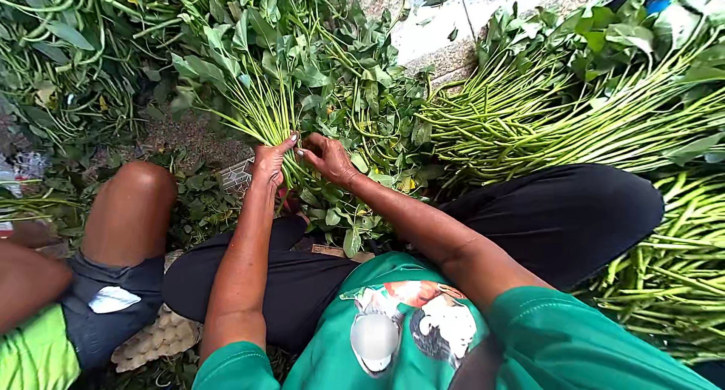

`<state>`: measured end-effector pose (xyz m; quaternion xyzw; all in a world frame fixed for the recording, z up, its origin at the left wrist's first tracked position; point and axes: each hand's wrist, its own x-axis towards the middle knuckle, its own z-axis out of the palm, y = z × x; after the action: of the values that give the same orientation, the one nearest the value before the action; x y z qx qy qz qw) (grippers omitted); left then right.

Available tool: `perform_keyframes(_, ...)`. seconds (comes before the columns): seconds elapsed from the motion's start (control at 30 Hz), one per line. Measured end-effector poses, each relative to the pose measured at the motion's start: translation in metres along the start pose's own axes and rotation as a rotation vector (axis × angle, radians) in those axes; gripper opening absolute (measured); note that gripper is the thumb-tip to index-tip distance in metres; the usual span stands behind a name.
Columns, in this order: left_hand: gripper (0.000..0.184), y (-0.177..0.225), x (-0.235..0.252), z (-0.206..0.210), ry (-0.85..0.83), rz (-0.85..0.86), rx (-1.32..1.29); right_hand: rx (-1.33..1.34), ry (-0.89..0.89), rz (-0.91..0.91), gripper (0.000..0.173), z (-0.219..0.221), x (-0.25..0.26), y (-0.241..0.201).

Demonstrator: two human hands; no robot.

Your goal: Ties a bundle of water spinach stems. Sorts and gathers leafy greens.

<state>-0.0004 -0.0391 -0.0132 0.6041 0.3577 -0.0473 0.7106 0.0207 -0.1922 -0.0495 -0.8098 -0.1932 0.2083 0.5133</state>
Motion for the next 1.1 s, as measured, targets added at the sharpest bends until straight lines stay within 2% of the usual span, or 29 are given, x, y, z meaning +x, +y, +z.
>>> perform_keyframes(0.07, 0.031, 0.002, -0.004, 0.001, -0.009, -0.012, -0.028, 0.049, 0.085, -0.021, 0.026, 0.003, 0.002, -0.006)
perform_keyframes(0.17, 0.027, 0.008, -0.007, -0.001, -0.024, -0.01, -0.065, 0.048, 0.214, -0.221, 0.018, 0.007, -0.006, -0.008)
perform_keyframes(0.2, 0.023, 0.011, -0.005, -0.004, -0.023, 0.001, -0.083, 0.035, 0.198, -0.295, 0.018, 0.006, -0.007, -0.008)
perform_keyframes(0.3, 0.02, 0.027, 0.001, -0.022, 0.041, 0.124, -0.088, -0.163, -0.055, -0.398, 0.014, -0.01, -0.002, 0.009)
perform_keyframes(0.33, 0.022, 0.033, 0.002, -0.029, 0.067, 0.188, -0.072, -0.246, -0.106, -0.326, 0.018, -0.015, 0.003, 0.023)
perform_keyframes(0.4, 0.027, 0.041, 0.002, -0.038, 0.082, 0.309, -0.05, -0.303, -0.126, 0.012, 0.037, -0.031, 0.013, 0.06)
perform_keyframes(0.47, 0.022, 0.042, 0.001, -0.037, 0.012, 0.356, -0.1, -0.329, -0.114, 0.345, 0.054, -0.05, 0.019, 0.099)
perform_keyframes(0.57, 0.012, 0.039, -0.006, -0.023, -0.13, 0.205, -0.242, -0.401, -0.144, 0.568, 0.073, -0.066, 0.013, 0.137)
perform_keyframes(0.63, 0.013, 0.037, -0.009, -0.017, -0.155, 0.055, -0.289, -0.455, -0.178, 0.613, 0.07, -0.07, 0.009, 0.144)
perform_keyframes(0.73, 0.015, 0.029, -0.006, -0.017, -0.122, -0.03, -0.283, -0.476, -0.197, 0.579, 0.052, -0.071, 0.007, 0.134)
perform_keyframes(0.87, 0.02, 0.019, 0.003, -0.017, -0.135, -0.099, -0.237, -0.312, -0.226, 0.418, 0.034, -0.056, -0.002, 0.109)
perform_keyframes(1.0, 0.017, 0.009, 0.01, -0.02, -0.087, -0.107, -0.009, -0.044, -0.149, 0.182, 0.027, -0.023, -0.033, 0.061)
perform_keyframes(1.1, 0.021, 0.001, 0.016, -0.024, -0.047, -0.133, 0.136, 0.029, -0.081, 0.068, 0.028, -0.003, -0.058, 0.036)
